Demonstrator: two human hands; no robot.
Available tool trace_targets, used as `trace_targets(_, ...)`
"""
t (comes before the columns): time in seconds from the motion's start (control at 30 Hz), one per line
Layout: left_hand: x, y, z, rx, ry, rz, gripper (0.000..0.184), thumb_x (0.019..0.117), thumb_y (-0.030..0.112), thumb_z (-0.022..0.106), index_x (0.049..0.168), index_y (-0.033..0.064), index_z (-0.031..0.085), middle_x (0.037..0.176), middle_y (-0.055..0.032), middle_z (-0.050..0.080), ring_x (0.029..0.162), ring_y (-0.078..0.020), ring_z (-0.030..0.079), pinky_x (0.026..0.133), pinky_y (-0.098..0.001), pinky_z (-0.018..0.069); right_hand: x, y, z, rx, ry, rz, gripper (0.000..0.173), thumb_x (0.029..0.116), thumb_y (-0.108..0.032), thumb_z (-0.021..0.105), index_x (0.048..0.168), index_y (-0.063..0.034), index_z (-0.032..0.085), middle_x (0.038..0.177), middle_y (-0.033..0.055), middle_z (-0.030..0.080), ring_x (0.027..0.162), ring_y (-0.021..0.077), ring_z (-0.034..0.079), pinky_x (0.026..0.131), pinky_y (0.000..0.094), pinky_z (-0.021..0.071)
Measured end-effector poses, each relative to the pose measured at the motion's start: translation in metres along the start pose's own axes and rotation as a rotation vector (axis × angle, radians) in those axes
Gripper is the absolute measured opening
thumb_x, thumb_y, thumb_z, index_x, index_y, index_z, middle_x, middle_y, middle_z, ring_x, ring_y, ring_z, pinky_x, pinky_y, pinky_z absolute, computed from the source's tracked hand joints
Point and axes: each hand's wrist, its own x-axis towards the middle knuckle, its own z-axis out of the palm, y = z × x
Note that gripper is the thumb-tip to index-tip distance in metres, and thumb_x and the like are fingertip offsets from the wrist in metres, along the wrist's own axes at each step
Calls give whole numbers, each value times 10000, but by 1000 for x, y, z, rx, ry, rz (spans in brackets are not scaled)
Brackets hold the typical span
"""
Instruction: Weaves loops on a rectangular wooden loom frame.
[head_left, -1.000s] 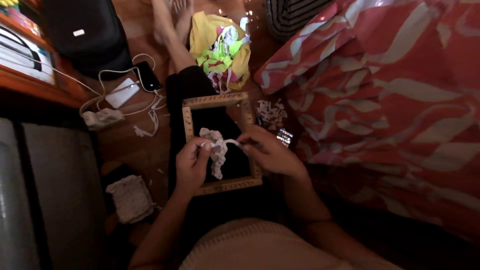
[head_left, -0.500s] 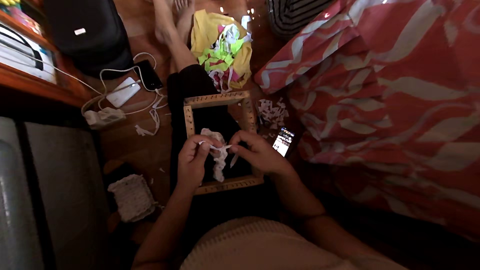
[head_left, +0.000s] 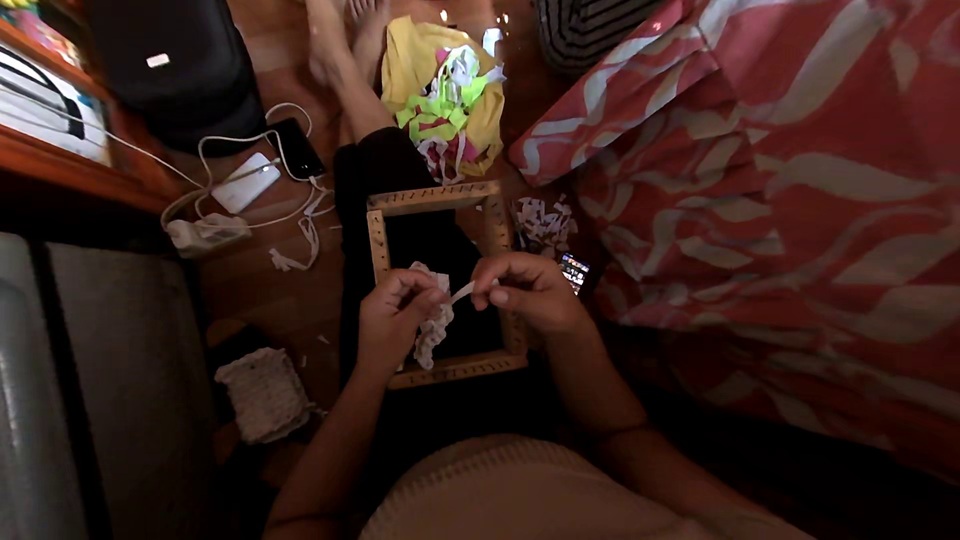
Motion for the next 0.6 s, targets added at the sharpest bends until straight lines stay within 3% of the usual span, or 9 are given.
trace_targets(0.17,-2,6,-5,18,-84,-16,220,921,-14,672,1134,42,672,996,54,721,850,-5,689,788,-200,595,-1,1,-5,43,-73,-73,377,1051,-414,506,1111,-134,751,1065,-15,734,998,77,675,856,264,566)
trace_targets(0.23,-2,7,-6,-4,-115,-14,287,901,-18,690,1178,48,660,1025,53,722,863,-8,688,792,-199,593,0,3,-5,60,-71,-129,429,1061,-424,447,1108,-138,764,1145,34,731,1102,158,674,921,335,571)
trace_targets(0.3,-2,5,-6,-10,-118,9,234,908,-10,691,1132,57,689,1002,60,731,856,-12,697,788,-205,600,2,7,-4,113,-64,-156,406,1055,-390,459,1126,-126,759,1202,87,724,1209,238,643,1021,413,529)
trace_targets(0.4,1,-2,-6,-48,-129,89,103,944,48,683,1006,112,735,998,85,730,866,-11,690,795,-208,597,2,19,1,221,36,-141,256,1014,-248,566,1176,-155,741,1138,75,750,1145,227,690,1012,428,549)
trace_targets(0.5,3,-9,-5,-103,-155,172,90,1004,184,641,1030,206,724,1048,114,724,972,-21,691,869,-230,590,-1,21,13,245,190,-73,265,962,-179,654,1211,-251,707,1113,-28,741,988,83,704,854,270,590)
trace_targets(0.6,5,-13,-4,-92,-129,217,99,1034,235,594,1050,238,692,1068,122,705,1002,-18,670,879,-218,569,-1,22,17,297,240,-53,309,955,-148,676,1243,-257,685,1166,-13,727,983,102,711,848,279,599)
